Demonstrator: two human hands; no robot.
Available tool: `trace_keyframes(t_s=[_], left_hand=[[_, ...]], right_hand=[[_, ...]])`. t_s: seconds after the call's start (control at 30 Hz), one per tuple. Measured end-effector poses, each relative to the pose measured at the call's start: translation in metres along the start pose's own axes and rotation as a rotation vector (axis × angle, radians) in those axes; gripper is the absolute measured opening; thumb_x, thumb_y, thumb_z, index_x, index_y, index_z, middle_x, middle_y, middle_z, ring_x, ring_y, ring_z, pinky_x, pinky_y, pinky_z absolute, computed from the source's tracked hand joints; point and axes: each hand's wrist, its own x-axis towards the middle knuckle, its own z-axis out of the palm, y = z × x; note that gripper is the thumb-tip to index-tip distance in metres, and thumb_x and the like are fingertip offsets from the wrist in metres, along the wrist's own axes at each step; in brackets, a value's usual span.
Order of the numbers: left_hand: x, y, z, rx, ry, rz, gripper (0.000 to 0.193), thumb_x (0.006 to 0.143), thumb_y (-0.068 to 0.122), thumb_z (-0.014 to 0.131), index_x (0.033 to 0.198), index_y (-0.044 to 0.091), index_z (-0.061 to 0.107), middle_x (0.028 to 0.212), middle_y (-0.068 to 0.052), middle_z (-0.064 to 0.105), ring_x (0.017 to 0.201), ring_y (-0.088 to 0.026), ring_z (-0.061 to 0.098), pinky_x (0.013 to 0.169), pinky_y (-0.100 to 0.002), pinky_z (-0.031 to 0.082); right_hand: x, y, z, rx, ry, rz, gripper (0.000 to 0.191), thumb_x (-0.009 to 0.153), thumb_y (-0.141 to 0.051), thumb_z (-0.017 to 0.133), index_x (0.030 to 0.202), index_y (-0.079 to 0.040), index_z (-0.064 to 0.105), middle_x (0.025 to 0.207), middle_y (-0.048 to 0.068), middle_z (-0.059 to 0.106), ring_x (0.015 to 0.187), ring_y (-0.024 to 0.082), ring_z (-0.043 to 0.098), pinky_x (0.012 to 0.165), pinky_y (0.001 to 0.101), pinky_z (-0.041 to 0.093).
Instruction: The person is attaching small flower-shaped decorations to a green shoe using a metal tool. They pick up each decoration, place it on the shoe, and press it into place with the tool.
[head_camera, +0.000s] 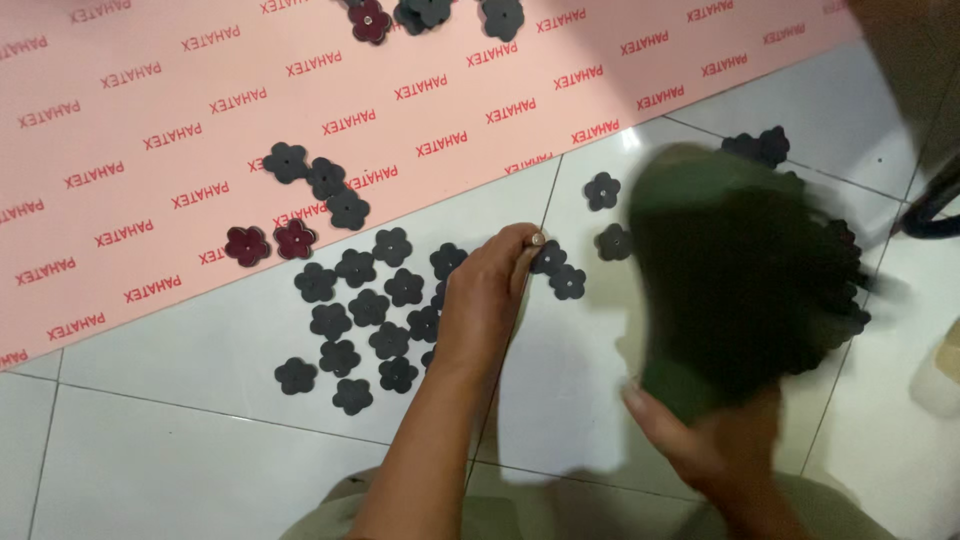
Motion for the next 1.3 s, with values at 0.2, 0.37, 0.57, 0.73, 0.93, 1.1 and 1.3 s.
trace_keyframes(t_s=[0.2, 0.37, 0.57, 0.73, 0.93, 1.1, 1.3], left_hand=[[0.001, 0.006, -0.003, -0.002, -0.06, -0.079, 0.017, 0.098, 0.017, 0.064, 0.113, 0.009, 0.064, 0.097, -0.013, 0.072, 0.09, -0.033, 0.069, 0.076, -0.042, 0.053], [0.0, 0.002, -0.001, 0.02, -0.004, -0.005, 0.018, 0.098, 0.016, 0.064, 0.115, 0.01, 0.065, 0.1, -0.013, 0.072, 0.093, -0.035, 0.069, 0.076, -0.043, 0.054], [0.001, -0.008, 0.003, 0.004, -0.008, 0.062, 0.018, 0.097, 0.017, 0.065, 0.113, 0.009, 0.063, 0.099, -0.013, 0.072, 0.093, -0.035, 0.069, 0.077, -0.044, 0.053], [-0.001, -0.002, 0.003, 0.048, -0.012, 0.032, 0.016, 0.098, 0.012, 0.064, 0.113, 0.009, 0.066, 0.1, -0.016, 0.072, 0.092, -0.038, 0.068, 0.074, -0.045, 0.053], [0.014, 0.007, -0.019, -0.182, 0.062, -0.246, 0.014, 0.096, 0.019, 0.066, 0.107, 0.01, 0.071, 0.086, -0.008, 0.077, 0.075, -0.016, 0.074, 0.07, -0.031, 0.057], [0.017, 0.006, -0.064, -0.14, 0.074, -0.354, 0.017, 0.095, 0.023, 0.07, 0.105, 0.009, 0.072, 0.08, -0.005, 0.075, 0.068, -0.009, 0.062, 0.064, -0.028, 0.051], [0.012, 0.009, -0.079, 0.115, -0.12, -0.48, 0.015, 0.095, 0.022, 0.065, 0.1, 0.008, 0.069, 0.075, -0.005, 0.072, 0.062, -0.017, 0.064, 0.062, -0.033, 0.049]], right_hand=[[0.005, 0.005, 0.012, -0.488, -0.003, -0.584, 0.075, 0.069, -0.021, 0.081, 0.131, 0.008, 0.049, 0.109, 0.023, 0.063, 0.1, 0.04, 0.066, 0.091, 0.0523, 0.052], [0.008, -0.034, 0.013, -0.071, 0.115, -0.132, 0.08, 0.071, -0.023, 0.08, 0.137, 0.006, 0.046, 0.123, 0.023, 0.058, 0.108, 0.038, 0.062, 0.094, 0.0449, 0.048], [0.022, -0.05, 0.011, -0.562, 0.022, -0.842, 0.074, 0.066, -0.017, 0.082, 0.131, -0.021, 0.047, 0.125, 0.021, 0.056, 0.114, 0.043, 0.06, 0.103, 0.0575, 0.046], [0.026, -0.043, 0.014, 0.147, -0.139, 0.036, 0.084, 0.074, -0.013, 0.081, 0.145, 0.004, 0.041, 0.126, 0.019, 0.059, 0.112, 0.03, 0.062, 0.095, 0.0398, 0.05], [0.041, -0.005, 0.018, 0.215, -0.001, 0.197, 0.08, 0.076, -0.012, 0.077, 0.145, 0.003, 0.04, 0.121, 0.015, 0.063, 0.108, 0.025, 0.065, 0.094, 0.0372, 0.053], [0.045, 0.024, 0.035, 0.25, -0.019, 0.283, 0.085, 0.075, -0.014, 0.079, 0.147, 0.001, 0.038, 0.126, 0.013, 0.058, 0.11, 0.024, 0.062, 0.091, 0.0387, 0.054], [0.047, 0.02, 0.04, -0.074, -0.056, 0.01, 0.082, 0.075, -0.017, 0.081, 0.146, 0.0, 0.044, 0.127, 0.02, 0.057, 0.119, 0.033, 0.057, 0.103, 0.0475, 0.045]])
